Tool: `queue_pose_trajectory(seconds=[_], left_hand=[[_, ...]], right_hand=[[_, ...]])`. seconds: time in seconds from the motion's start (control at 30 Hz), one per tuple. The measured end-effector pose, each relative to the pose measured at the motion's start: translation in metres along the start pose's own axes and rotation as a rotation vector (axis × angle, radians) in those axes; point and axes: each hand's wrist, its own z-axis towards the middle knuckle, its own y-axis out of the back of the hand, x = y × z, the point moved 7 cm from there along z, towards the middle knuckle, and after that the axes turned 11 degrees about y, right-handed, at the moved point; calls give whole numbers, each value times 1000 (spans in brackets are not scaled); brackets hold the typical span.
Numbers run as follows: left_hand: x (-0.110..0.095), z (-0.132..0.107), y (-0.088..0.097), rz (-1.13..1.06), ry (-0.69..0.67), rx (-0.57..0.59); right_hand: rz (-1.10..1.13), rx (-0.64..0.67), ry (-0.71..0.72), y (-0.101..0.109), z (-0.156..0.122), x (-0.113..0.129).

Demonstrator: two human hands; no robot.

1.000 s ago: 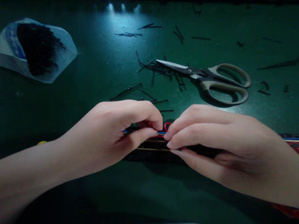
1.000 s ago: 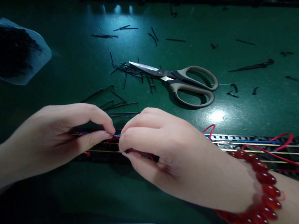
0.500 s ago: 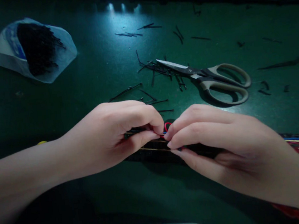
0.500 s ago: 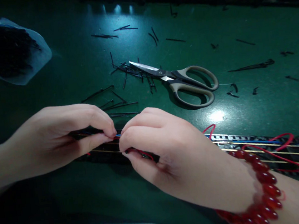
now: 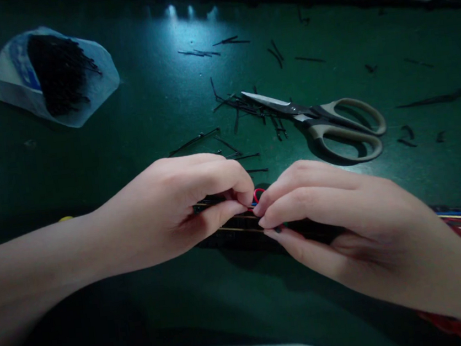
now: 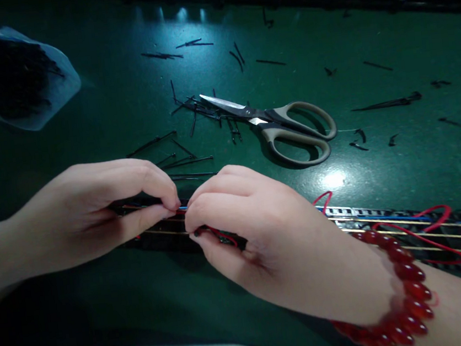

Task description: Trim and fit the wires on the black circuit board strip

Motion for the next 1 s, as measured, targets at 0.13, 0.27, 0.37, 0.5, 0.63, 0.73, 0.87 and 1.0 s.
queue_pose_trajectory(seconds=[0.13, 0.27, 0.37, 0.5, 0.63, 0.73, 0.87, 1.0], left_hand=[[0, 1, 1, 12, 1, 4], [-1, 0, 0, 24, -5, 19], [-2, -1, 0, 18, -8, 9], [-2, -1, 0, 15, 2, 16], [-1, 0, -1, 15, 6, 24], [0, -1, -2, -6, 11, 11], [0, -1, -2, -3, 8, 12], [0, 0, -1, 11, 13, 46]], right_hand=[[-6, 2, -5, 0, 1, 1], [-12, 7, -1, 1, 2, 1], [-13, 5, 5, 2, 1, 1], [-10, 6, -2, 2, 1, 1], [-1, 8, -9, 2, 1, 1], [0, 5, -15, 2, 2, 0], [8, -6, -13, 3, 3, 1], [7, 6, -19, 2, 3, 1]])
